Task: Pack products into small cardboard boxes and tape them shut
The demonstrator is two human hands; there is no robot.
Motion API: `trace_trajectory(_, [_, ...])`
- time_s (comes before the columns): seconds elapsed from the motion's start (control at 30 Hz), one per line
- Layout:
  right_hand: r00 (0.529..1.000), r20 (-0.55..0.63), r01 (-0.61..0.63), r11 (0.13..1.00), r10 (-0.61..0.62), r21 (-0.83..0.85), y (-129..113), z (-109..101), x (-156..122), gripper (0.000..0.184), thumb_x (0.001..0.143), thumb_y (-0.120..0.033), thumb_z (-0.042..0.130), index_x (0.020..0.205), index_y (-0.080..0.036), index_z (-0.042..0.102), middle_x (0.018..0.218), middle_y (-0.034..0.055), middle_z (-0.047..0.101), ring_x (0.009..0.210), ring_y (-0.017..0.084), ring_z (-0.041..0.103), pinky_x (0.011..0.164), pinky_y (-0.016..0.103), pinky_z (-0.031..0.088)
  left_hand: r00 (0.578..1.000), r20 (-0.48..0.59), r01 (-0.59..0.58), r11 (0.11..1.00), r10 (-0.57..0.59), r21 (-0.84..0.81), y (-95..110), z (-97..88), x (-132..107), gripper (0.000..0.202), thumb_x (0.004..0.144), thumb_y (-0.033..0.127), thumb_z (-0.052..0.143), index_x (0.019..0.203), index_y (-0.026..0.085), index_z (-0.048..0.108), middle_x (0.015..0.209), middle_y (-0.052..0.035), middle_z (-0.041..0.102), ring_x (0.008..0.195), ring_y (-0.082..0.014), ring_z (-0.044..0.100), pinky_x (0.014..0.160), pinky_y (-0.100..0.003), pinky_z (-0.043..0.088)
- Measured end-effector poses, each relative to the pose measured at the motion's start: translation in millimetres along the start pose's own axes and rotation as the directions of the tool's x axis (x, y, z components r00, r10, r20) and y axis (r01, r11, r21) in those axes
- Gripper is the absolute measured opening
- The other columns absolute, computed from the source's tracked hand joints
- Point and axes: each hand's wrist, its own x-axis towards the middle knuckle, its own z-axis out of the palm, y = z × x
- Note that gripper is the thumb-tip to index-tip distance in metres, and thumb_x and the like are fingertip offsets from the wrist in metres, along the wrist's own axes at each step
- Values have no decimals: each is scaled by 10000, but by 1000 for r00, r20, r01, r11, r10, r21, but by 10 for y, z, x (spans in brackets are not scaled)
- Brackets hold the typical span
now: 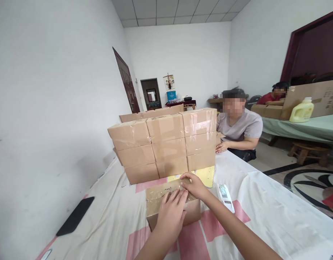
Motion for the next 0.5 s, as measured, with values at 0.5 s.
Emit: trace_trajectory(0.5, [988, 146, 39, 992, -56, 118, -186, -130, -622, 520, 950, -592, 547, 1352, -269, 612, 1554, 117, 429, 1499, 282, 362, 1216, 472, 334, 924, -290, -223, 967, 250, 121, -142, 139, -248, 389, 961, 138, 527, 1282, 300, 675, 1283, 25, 729, 1188, -190, 669, 1070, -387, 471])
